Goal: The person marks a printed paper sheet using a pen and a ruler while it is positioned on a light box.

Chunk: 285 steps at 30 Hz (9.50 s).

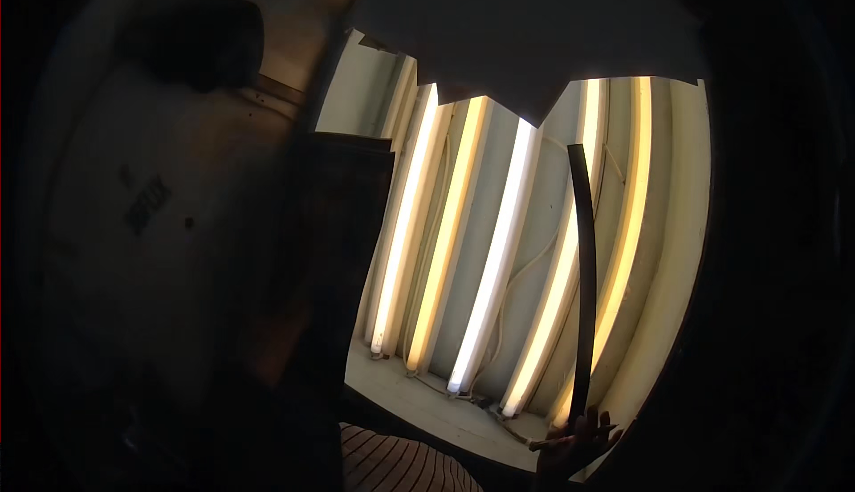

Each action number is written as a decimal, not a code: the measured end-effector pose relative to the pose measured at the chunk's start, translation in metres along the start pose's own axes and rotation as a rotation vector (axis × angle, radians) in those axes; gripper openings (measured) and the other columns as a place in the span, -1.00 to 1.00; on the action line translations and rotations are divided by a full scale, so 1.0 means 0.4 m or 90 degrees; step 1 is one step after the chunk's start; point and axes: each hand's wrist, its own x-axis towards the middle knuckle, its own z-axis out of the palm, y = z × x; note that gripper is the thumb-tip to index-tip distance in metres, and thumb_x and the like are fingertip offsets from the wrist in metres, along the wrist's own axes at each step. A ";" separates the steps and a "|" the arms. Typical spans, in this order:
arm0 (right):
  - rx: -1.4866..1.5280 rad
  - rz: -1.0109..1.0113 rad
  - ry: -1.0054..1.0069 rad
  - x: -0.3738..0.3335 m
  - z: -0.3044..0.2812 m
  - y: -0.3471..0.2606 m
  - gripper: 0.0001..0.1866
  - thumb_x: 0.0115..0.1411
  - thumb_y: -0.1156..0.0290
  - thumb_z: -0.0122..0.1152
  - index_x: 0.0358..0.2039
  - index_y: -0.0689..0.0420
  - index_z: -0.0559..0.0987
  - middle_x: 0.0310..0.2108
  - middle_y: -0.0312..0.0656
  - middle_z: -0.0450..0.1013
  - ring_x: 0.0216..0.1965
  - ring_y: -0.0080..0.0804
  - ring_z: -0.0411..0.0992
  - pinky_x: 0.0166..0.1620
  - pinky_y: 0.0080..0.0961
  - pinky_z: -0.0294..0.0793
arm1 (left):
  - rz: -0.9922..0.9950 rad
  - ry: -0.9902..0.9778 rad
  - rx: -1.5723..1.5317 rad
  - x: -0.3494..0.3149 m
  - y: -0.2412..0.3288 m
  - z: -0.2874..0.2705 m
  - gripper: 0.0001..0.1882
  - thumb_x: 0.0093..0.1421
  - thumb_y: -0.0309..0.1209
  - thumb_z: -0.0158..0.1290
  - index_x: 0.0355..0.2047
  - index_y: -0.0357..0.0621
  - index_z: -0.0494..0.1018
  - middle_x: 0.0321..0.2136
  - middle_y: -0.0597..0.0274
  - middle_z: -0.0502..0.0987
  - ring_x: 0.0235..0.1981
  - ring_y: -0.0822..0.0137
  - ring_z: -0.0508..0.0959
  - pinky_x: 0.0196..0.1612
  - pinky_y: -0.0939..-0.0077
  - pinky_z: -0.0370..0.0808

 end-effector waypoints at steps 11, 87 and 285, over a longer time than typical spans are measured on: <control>-0.003 -0.006 0.050 0.012 0.028 0.049 -0.73 0.36 0.21 -0.06 0.02 -0.04 0.32 0.12 -0.14 0.43 0.21 -0.07 0.33 0.35 0.30 -0.15 | 0.308 0.296 -0.058 0.231 0.296 0.005 0.03 0.01 0.20 0.22 0.35 -0.07 0.10 0.30 -0.03 0.16 0.31 -0.10 0.17 0.29 -0.28 0.05; -0.045 0.057 -0.041 -0.125 -0.054 -0.003 -0.78 0.33 0.41 0.06 -0.02 -0.02 0.38 -0.05 -0.11 0.50 0.21 -0.04 0.32 0.31 0.35 -0.07 | 0.290 0.243 -0.014 0.321 0.508 0.110 -0.19 0.27 0.23 -0.17 0.31 -0.11 0.14 0.34 -0.07 0.10 0.39 0.00 0.02 0.35 -0.05 -0.08; 0.111 0.184 0.077 -0.157 -0.017 0.022 -0.74 0.09 0.16 0.29 -0.21 -0.17 0.50 -0.30 -0.53 0.53 0.01 -0.41 0.35 0.29 0.34 -0.19 | 0.331 0.143 -0.031 0.343 0.530 0.113 -0.02 0.15 0.17 0.04 0.40 -0.07 -0.09 0.38 -0.07 -0.01 0.40 -0.08 -0.02 0.39 -0.03 -0.10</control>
